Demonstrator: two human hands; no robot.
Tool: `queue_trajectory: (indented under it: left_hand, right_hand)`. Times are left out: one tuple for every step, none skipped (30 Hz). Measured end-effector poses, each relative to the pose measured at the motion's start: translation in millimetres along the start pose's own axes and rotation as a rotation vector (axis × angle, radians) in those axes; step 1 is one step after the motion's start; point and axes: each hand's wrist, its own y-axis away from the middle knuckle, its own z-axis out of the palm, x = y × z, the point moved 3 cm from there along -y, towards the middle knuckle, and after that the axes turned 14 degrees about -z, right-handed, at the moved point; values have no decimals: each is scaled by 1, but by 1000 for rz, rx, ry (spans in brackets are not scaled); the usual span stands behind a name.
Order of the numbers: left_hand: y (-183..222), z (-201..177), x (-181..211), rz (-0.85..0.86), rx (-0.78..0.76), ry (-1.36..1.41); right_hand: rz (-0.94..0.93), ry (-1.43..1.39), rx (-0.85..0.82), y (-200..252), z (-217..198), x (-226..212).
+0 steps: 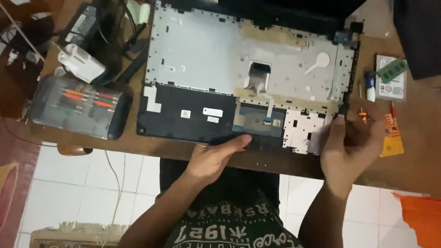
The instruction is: Disassembling and repositioning the internal components and top cover of a laptop during a repair process.
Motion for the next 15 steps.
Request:
queue_trajectory:
  left_hand:
    - [-6,-4,-5,62,-69,2]
    - [-14,-8,-4,134,-144,1]
    - [-10,-5,-1,135,-146,-2]
    - [-5,-1,2,180,-150,-40]
    - [1,1,5,224,-154,-77]
    - [-3,-13,-4,226,-153,-70]
    - [-1,-20,-8,570,-194,-420]
    - [0,-26,-13,911,-233,-782]
    - [-4,-28,-8,911,-241,-785]
    - [-5,-31,-9,990,-131,-959]
    - [-6,-34,-10,1062,-15,-1133]
    - [-17,-46,-19,1042,-8,-1126]
    - [-27,-55,-31,1165,131,-1480]
    - [-40,-63,-41,1285,281,-1842]
    - [-23,-41,-28,1277,285,-1838]
  right_hand:
    - [-34,-15,-55,0,3,-2]
    - [-77,-36,-104,-4,9,-3]
    - [-77,-36,-100,-4,12,-4]
    - [-64,-85,-94,-5,14,-5]
    - [-50,-133,-87,-5,17,-6]
    - [-52,-133,-93,-3,13,4]
    - [-117,-98,-107,-2,9,12]
    - [-181,-60,-105,-1,5,21]
    - [-183,-57,-98,-3,7,20]
    - [-140,-71,-59,-3,7,20]
    - [-97,-84,-19,-1,6,21]
    - [-83,-77,-34,0,5,23]
    - [-134,-58,-48,1,3,24]
    - [-197,-47,-55,-1,4,26]
    - [-194,-47,-63,0,5,21]
